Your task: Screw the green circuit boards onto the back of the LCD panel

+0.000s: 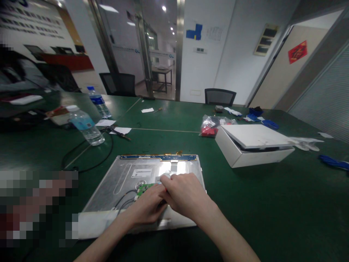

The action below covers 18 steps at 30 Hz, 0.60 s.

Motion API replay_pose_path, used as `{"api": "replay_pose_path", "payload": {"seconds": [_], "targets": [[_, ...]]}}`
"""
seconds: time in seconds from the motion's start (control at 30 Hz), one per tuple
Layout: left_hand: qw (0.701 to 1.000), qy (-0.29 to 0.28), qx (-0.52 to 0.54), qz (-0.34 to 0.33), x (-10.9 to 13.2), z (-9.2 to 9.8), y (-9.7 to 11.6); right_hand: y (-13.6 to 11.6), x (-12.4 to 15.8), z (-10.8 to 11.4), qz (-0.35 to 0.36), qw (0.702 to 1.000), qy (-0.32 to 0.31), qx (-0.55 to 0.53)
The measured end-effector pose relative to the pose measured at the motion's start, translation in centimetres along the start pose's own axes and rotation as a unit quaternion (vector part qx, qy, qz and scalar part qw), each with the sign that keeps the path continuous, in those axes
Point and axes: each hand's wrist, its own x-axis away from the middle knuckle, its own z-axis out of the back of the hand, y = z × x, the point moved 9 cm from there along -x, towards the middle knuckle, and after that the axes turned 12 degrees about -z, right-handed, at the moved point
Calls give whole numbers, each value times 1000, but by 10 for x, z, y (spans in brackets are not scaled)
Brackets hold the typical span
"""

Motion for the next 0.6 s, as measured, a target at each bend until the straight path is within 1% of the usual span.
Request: {"api": "replay_pose_path", "payload": {"seconds": [0.23,0.43,0.6], "targets": [[1000,-1,-5,-16,-2,0,2,-5,2,1,25,1000,-4,-14],[1000,4,0,-13,-1,2,2,-9,4,2,46,999,-6,-24],[1000,4,-5,-9,-1,2,2,-8,3,0,39,999,1,-20]]}}
